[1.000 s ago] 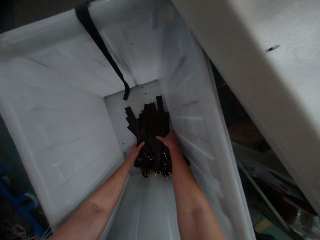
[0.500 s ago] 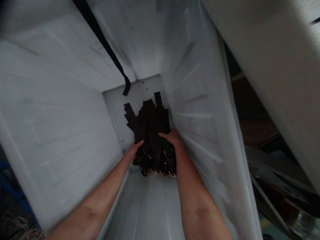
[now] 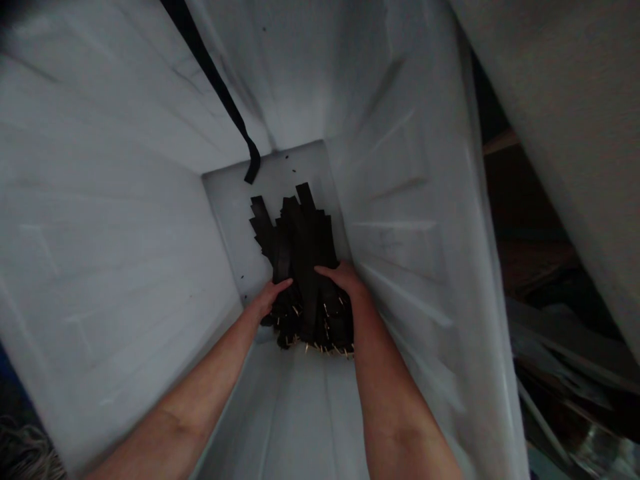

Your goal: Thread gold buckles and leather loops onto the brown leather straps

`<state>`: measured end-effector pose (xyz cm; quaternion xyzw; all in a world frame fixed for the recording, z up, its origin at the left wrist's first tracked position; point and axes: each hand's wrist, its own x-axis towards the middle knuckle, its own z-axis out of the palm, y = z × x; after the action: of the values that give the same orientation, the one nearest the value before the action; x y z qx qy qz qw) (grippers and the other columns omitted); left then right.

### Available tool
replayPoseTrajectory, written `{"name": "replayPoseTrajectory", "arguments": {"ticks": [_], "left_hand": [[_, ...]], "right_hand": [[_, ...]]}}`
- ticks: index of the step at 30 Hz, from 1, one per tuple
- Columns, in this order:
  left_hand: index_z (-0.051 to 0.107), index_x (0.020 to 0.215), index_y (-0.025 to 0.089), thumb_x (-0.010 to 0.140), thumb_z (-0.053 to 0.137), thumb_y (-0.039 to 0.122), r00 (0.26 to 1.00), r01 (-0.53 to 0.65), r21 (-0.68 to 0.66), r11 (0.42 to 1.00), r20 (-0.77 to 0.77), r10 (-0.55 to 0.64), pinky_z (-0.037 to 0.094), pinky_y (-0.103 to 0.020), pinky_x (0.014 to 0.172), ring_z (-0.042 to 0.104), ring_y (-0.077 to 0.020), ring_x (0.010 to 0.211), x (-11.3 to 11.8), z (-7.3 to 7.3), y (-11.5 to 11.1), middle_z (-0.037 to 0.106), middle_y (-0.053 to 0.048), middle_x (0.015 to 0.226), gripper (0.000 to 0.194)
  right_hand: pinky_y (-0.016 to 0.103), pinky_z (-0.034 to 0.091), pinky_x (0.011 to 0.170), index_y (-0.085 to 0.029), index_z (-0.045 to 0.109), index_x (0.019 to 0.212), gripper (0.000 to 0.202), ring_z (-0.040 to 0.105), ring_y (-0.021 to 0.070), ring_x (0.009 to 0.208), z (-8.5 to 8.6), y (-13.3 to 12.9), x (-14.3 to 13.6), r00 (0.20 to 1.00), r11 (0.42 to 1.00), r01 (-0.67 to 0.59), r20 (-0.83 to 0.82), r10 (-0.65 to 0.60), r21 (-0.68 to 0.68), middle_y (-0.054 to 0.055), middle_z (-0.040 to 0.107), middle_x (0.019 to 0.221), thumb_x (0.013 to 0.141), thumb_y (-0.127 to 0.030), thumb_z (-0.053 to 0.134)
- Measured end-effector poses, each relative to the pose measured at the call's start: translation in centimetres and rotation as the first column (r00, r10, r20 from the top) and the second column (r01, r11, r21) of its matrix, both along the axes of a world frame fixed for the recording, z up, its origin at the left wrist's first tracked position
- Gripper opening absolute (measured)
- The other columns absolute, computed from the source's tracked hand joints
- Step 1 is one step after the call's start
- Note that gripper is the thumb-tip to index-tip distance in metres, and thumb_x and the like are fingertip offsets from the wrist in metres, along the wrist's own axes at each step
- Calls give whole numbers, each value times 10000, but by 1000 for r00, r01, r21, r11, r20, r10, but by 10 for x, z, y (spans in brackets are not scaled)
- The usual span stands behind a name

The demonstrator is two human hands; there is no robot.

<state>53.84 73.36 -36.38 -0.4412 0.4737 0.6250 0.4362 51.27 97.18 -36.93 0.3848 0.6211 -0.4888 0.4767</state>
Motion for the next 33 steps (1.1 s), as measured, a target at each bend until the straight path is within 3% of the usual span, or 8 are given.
{"name": "replayPoseTrajectory", "arguments": {"ticks": [6, 10, 17, 22, 28, 33], "left_hand": [[713, 1123, 158, 700, 816, 484, 988, 52, 156, 986, 134, -73, 591, -467, 870, 719, -342, 1013, -10, -11, -13, 746, -169, 1114, 544], [730, 1075, 164, 643, 869, 421, 986, 76, 152, 985, 135, -97, 597, -435, 836, 736, -323, 934, -13, -18, -19, 761, -148, 1073, 521], [718, 1112, 161, 663, 870, 350, 998, 25, 109, 994, 60, -32, 584, -386, 865, 728, -296, 969, -12, -6, -11, 753, -129, 1118, 510], [717, 1128, 165, 752, 796, 386, 987, -1, 166, 986, 158, -26, 591, -403, 876, 711, -308, 1050, -18, -10, -12, 748, -140, 1129, 443], [728, 1071, 118, 846, 673, 481, 948, -2, 236, 972, 310, -73, 599, -412, 824, 745, -296, 905, -19, -23, -17, 774, -153, 978, 431], [728, 1083, 109, 857, 657, 489, 930, 5, 276, 961, 352, -106, 597, -415, 817, 749, -293, 862, -20, -25, -15, 776, -154, 941, 448]], "right_hand": [[371, 607, 734, -144, 708, 1044, 540, 731, 270, 835, -5, 5, 0, 990, 989, 59, 133, -41, -139, 132, 766, 999, 710, -558, 798], [355, 609, 719, -180, 711, 1057, 515, 731, 264, 833, -5, 2, -1, 986, 963, 98, 153, -61, -249, 105, 772, 1002, 694, -530, 820], [353, 606, 721, -192, 709, 1085, 434, 728, 253, 809, 0, -4, -4, 989, 937, 106, 137, -63, -332, 91, 775, 1001, 726, -418, 797], [337, 604, 686, -184, 709, 1057, 425, 728, 248, 799, -7, -9, -6, 989, 947, 92, 140, -51, -308, 102, 776, 989, 730, -442, 791], [366, 605, 702, -159, 707, 1007, 557, 730, 272, 816, -17, -11, 4, 990, 979, 69, 138, -43, -189, 132, 767, 1008, 673, -593, 810], [361, 603, 695, -169, 719, 991, 519, 726, 262, 786, -15, -6, 5, 987, 976, 55, 157, -21, -213, 118, 774, 944, 695, -589, 797]]}}
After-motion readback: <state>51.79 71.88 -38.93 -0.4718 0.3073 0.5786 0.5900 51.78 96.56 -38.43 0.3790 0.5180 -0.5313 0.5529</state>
